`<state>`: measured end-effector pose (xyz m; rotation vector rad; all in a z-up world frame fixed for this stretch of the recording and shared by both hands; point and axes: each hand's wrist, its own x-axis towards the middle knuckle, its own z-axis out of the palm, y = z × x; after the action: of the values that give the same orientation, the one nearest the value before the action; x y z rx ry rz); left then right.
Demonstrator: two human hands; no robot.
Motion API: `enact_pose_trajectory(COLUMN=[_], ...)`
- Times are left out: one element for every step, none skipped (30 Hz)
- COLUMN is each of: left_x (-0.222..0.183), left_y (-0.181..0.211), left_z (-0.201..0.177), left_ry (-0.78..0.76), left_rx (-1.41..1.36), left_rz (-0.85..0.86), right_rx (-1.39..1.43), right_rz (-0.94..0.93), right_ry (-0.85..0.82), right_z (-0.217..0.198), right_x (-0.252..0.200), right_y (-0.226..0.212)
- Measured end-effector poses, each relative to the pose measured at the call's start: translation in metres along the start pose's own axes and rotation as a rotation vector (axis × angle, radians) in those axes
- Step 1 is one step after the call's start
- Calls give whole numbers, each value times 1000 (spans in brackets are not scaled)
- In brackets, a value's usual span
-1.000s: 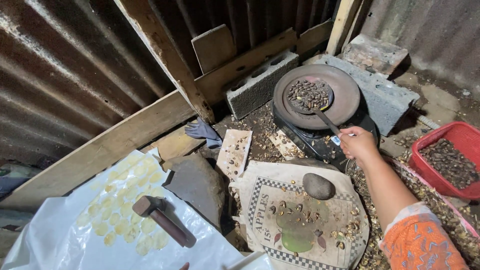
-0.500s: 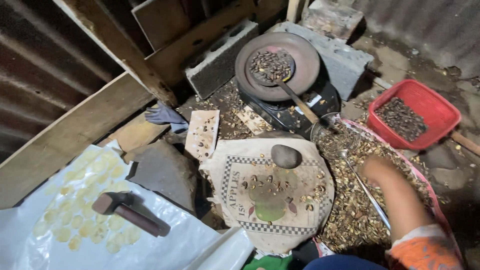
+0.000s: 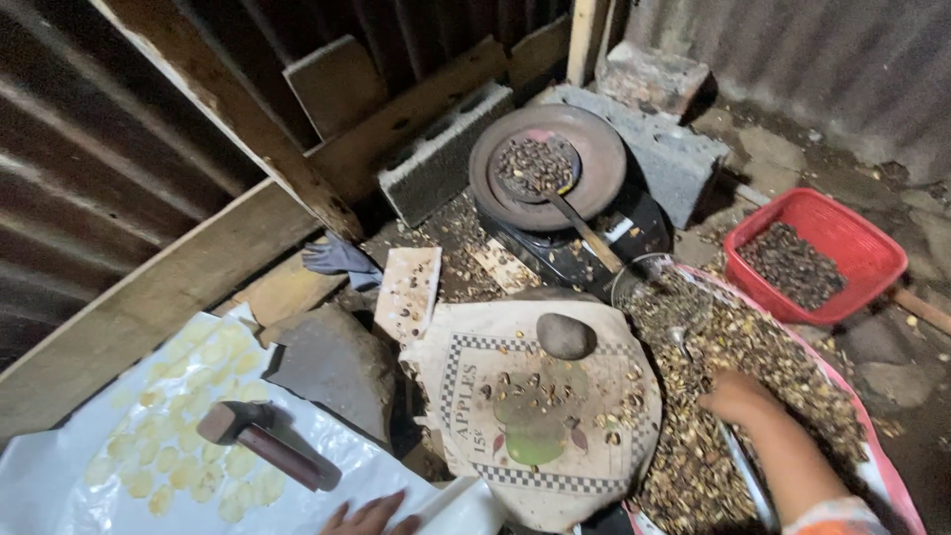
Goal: Cracking nuts with a stone and flattening small food discs on a plastic sheet using a wooden mallet.
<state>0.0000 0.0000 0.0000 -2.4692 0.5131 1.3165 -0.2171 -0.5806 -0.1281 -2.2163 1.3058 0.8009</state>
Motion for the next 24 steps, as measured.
enact_pose_trajectory(left_x=[-22, -44, -68, -88, -108, -127, -118, -109, -101, -100, -100, -99, -89, -79, -70, -63, -56, -50, -58, -66, -75, -85, -95, -105], left_y=[27, 55, 82, 108, 134, 161, 179, 198, 217, 228, 240, 252, 257, 261, 265, 264, 261, 259, 255, 251, 247, 240, 232, 224], left_z=[-26, -53, -76, -95, -114, -132, -127, -122, -117, -113, -109, -105, -96, -87, -75, -67, -61, -56, -66, -76, -87, -104, -119, -134], left_ry=[11, 29, 46, 51, 142, 235, 235, 255, 271, 270, 120, -32, -27, -106, -188, -185, -302, -427, -424, -384, -339, -332, -212, -91], left_rx=[-3, 172, 347, 347, 234, 119, 117, -95, -308, -309, -494, -673, -680, -747, -816, -825, -997, -1168, -1165, -1214, -1268, -1271, -1341, -1406], left_rz=[-2, 323, 648, 646, 784, 920, 922, 964, 998, 1000, 890, 772, 773, 822, 866, 862, 994, 1124, 1125, 1116, 1108, 1108, 1057, 1005], right_rx=[2, 290, 575, 575, 862, 1155, 1154, 1292, 1431, 1431, 1497, 1559, 1552, 1555, 1554, 1547, 1512, 1474, 1476, 1447, 1413, 1411, 1179, 940], right_rz=[-7, -18, -28, -33, -86, -143, -141, -207, -273, -270, -302, -333, -339, -471, -601, -604, -732, -861, -863, -918, -976, -983, -784, -586], right_ry=[8, -89, -191, -189, -272, -351, -349, -346, -342, -341, -191, -38, -39, 7, 45, 37, 57, 76, 77, 63, 44, 40, 150, 244], right_z=[-8, -15, -20, -17, -15, -13, -10, -6, -3, -8, -15, -22, -31, -40, -46, -58, -71, -84, -98, -113, -130, -153, -173, -193], right_x=[-15, -30, -48, -46, -44, -41, -40, -38, -36, -54, -70, -86, -91, -95, -101, -112, -123, -135, -144, -153, -162, -163, -165, -167], right_y=[-9, -18, -24, -24, -22, -21, -20, -18, -17, -24, -33, -41, -46, -50, -54, -64, -76, -87, -104, -120, -137, -151, -164, -177])
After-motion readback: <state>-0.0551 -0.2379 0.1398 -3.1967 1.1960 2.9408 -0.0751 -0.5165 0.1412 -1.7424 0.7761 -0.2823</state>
